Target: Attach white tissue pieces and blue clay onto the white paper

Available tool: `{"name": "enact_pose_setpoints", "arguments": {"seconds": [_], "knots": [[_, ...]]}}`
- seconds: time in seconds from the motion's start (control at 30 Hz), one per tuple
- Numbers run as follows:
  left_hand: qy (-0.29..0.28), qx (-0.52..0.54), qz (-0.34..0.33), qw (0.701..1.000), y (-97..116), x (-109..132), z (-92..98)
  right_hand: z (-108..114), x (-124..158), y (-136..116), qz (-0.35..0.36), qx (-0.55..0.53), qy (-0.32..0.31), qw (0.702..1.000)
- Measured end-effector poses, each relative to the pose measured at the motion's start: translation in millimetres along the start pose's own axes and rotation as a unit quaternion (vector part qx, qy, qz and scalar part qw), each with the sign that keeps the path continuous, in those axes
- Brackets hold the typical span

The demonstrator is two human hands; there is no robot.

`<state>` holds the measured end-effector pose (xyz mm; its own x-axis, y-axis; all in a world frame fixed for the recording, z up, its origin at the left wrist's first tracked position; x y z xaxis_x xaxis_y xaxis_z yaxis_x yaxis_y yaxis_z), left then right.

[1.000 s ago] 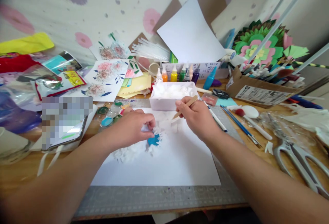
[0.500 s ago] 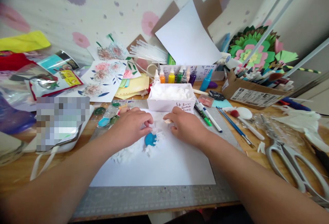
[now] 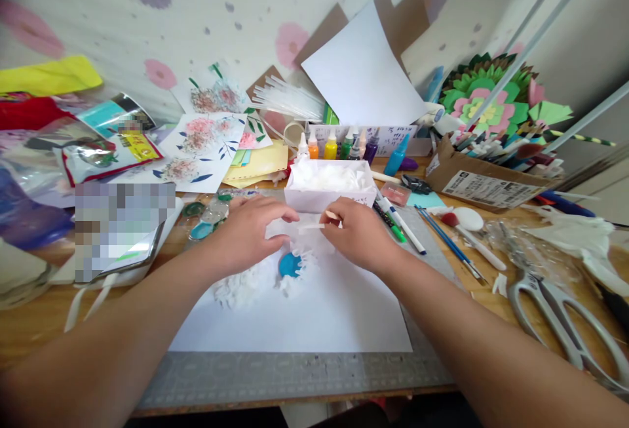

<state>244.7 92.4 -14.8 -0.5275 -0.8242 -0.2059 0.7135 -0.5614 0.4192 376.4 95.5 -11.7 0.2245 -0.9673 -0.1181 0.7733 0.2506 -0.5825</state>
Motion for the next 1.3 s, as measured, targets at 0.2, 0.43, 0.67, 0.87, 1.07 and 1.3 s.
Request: {"name": "enact_pose_setpoints", "arguments": {"seconds": [0.2,0.43,0.67,0.87,1.07,1.3], "knots": [[-0.005,0.102,0.018,0.995,3.4,-1.2,3.4,-10.9,-3.0,-13.6,-0.02,-0.064,-0.033,0.997],[0.073,-0.099,0.1,0.987,-21.6,-0.3,27.5,-11.8,-4.1,-34.3,0.056,-0.171,-0.035,0.983],[-0.005,-0.118,0.075,0.99,-18.5,-1.0,4.0,-48.5,-0.6,-30.5,0.035,-0.195,-0.094,0.976],[-0.056,-0.106,0.032,0.992,-6.6,1.2,-11.5,-40.0,-0.4,-19.0,0.012,-0.174,-0.09,0.981],[-0.068,-0.113,0.014,0.991,-2.4,2.5,-13.2,-29.7,-0.2,-13.0,-0.024,-0.2,-0.064,0.977],[-0.019,-0.158,0.013,0.987,2.7,1.2,3.0,-8.6,-1.1,-12.4,-0.014,-0.231,0.057,0.971]]}}
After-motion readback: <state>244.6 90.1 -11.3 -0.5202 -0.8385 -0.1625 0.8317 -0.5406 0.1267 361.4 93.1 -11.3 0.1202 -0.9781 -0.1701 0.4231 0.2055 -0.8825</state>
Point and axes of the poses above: each hand's wrist, its own x-axis away from the middle knuckle, its own z-axis out of the back of the hand, y = z × x, the point moved 10 cm from there along -x, towards the middle knuckle, and after that the axes turned 3 degrees about -z, right-handed, at the moved point
